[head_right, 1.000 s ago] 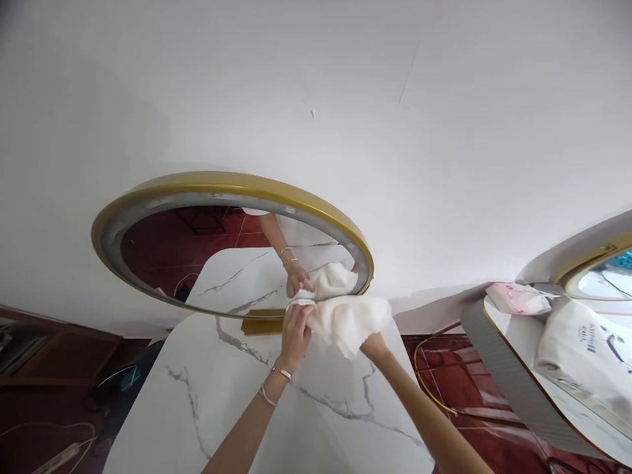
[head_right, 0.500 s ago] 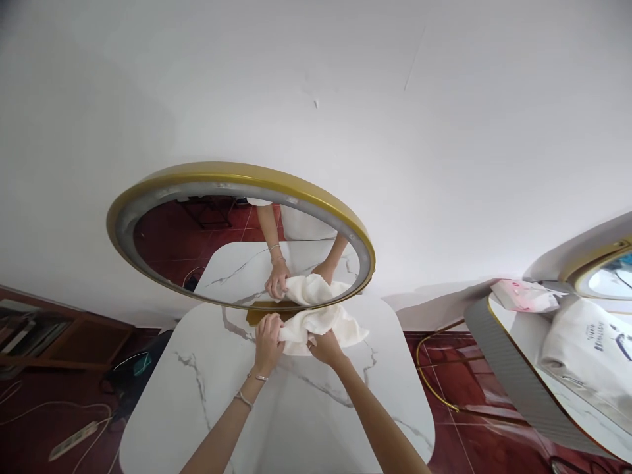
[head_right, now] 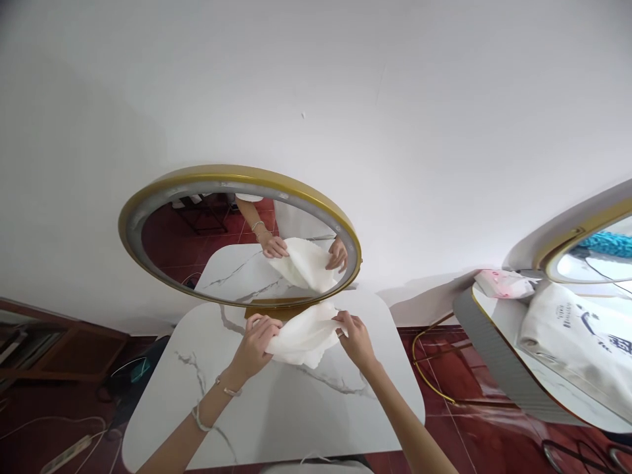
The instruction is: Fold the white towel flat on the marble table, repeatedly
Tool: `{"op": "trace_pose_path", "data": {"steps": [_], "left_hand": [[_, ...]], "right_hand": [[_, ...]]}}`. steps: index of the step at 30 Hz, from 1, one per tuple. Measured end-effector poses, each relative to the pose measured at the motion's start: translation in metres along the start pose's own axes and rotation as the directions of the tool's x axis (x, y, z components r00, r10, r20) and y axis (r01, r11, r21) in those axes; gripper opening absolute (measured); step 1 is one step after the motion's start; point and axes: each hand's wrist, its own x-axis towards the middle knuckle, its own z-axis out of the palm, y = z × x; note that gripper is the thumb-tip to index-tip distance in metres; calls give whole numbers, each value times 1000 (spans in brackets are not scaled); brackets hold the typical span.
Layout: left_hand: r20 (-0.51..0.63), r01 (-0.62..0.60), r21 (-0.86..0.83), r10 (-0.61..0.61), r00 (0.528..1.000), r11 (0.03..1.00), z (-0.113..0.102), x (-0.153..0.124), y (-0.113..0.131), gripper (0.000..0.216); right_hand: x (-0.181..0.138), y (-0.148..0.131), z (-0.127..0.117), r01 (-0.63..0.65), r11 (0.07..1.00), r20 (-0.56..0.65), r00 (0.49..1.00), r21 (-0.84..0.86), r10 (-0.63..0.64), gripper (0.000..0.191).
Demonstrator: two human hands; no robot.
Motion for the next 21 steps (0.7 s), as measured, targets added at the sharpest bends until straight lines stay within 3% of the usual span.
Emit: {"op": "trace_pose_path", "data": {"steps": [3,5,8,10,13,17,21], "left_hand": [[6,53,-11,-53,999,999,-24,0,2,20],[30,78,-10,-78,997,997,-41,-2,0,17],[114,81,-16,-79,990,997,-63,-5,-2,13],[161,69,-22,-65,985,997,-72,-8,-3,10],[192,26,-4,-24,981,1000,-75,-14,-4,11],[196,4,12,-6,981,1000,-63,-26,-8,10],[190,44,-13,-41,981,999,-51,-35,-14,13]], "right_hand": [[-3,-11,-31,-9,987,81,997,161,-4,25],[-7,-21,-55,63,976,117,989,210,-89,26],[-11,-34,-87,170,962,191,958,215,-213,44],[-13,-37,-101,172,966,252,943,192,-218,49],[-16,-31,-106,58,989,343,934,138,-102,42],[-20,-14,-96,-193,976,401,905,98,138,18],[-26,4,-86,-400,902,509,817,163,270,31]]}}
